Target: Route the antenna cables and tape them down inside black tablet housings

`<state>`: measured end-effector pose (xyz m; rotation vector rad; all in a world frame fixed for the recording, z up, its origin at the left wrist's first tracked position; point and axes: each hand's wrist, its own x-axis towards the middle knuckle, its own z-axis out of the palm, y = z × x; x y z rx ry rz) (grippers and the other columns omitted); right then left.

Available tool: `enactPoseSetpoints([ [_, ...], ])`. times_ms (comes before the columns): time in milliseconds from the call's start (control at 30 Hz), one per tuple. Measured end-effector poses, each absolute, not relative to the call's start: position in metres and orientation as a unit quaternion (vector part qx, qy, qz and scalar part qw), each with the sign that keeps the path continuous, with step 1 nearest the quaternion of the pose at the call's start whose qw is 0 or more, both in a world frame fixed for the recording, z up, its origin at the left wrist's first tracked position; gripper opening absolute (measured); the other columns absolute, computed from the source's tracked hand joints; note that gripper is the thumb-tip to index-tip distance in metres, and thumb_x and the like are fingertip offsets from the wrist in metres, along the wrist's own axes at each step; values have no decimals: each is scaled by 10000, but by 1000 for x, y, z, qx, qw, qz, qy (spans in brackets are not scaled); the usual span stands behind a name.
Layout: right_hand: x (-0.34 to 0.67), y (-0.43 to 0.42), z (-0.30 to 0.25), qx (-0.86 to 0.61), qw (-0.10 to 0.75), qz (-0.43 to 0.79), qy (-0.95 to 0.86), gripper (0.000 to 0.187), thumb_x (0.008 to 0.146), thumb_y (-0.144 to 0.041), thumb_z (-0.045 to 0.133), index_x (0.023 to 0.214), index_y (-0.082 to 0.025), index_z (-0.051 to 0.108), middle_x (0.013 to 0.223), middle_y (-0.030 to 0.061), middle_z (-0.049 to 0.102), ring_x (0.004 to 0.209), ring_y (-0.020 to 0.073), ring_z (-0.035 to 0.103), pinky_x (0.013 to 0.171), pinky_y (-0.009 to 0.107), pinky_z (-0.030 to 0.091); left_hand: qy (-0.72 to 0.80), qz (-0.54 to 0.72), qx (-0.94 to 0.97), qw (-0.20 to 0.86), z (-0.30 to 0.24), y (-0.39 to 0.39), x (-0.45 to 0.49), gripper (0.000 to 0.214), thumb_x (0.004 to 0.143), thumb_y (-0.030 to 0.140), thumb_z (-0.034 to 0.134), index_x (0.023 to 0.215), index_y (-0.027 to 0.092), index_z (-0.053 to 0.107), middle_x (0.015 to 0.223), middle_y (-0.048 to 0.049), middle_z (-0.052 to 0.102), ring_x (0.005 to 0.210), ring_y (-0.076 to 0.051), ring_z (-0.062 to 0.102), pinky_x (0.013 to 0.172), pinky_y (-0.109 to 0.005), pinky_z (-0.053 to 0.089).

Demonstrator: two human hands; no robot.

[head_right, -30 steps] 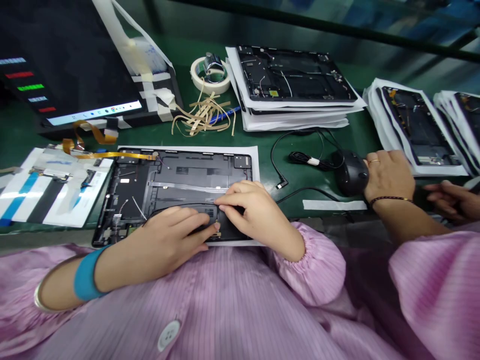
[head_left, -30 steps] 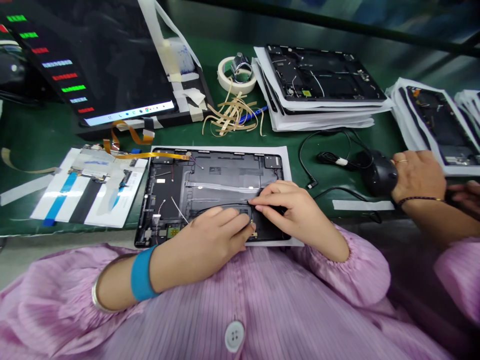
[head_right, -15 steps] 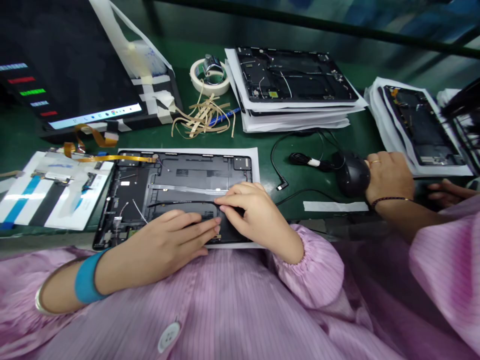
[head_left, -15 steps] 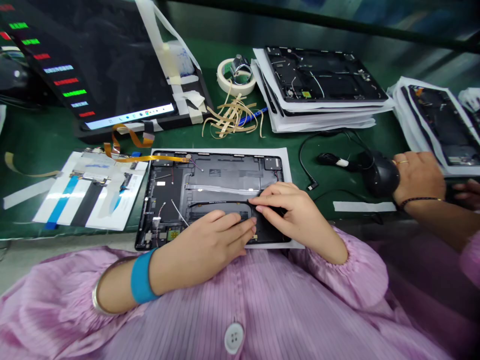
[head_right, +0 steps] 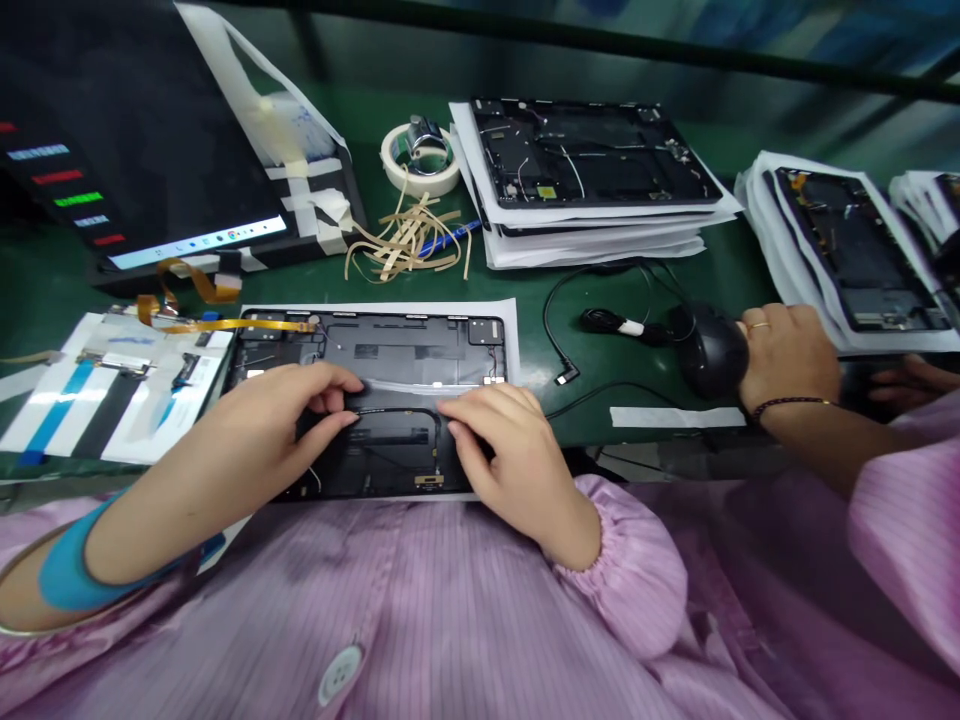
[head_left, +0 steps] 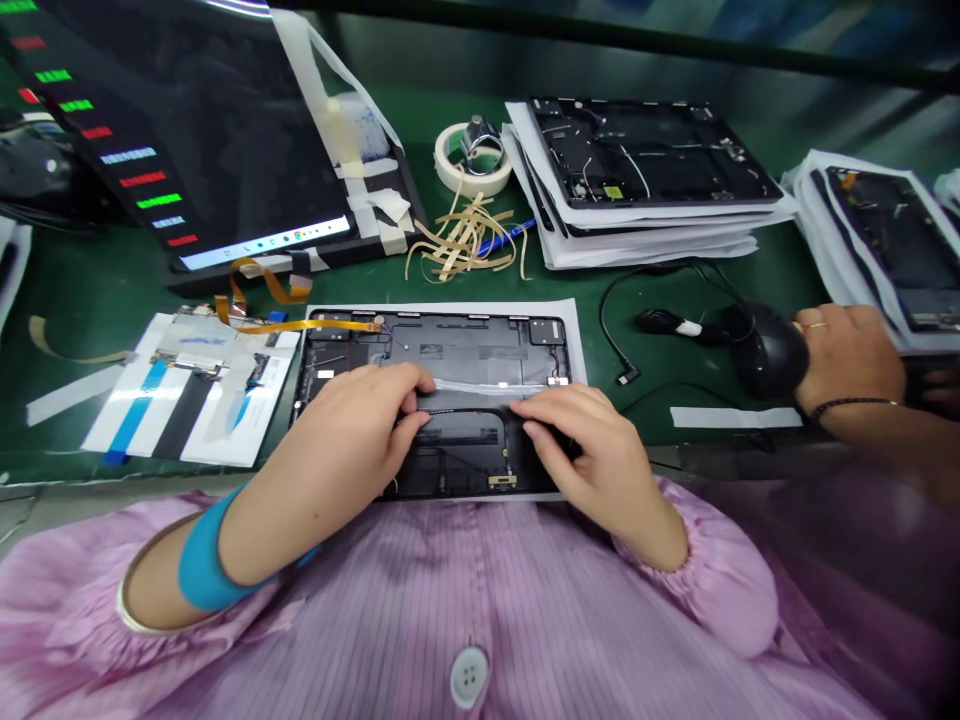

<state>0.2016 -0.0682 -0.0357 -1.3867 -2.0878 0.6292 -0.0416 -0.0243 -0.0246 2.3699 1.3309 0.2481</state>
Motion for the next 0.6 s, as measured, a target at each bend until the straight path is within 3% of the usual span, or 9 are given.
enactPoseSetpoints([
  [200, 199, -82, -38, -475, 224, 146, -838, 213, 833, -152, 538, 981, -203, 682, 798, 37, 622, 756, 169, 528, 782, 391, 392, 486, 89, 837, 234, -26, -19, -44, 201, 815, 225, 581, 1011, 195, 553, 848, -29, 611, 781, -198, 581, 671, -335, 458],
  [600, 200, -79, -39, -481, 195, 109, -848, 257, 834, -151, 549, 1054, -179, 680, 783, 40, 600, 743, 162, 507, 806, 398, 367, 509, 101, 784, 340, -19, -13, -41, 125, 845, 239, 524, 950, 196, 575, 692, 18, 594, 606, -125, 557, 543, -243, 433],
])
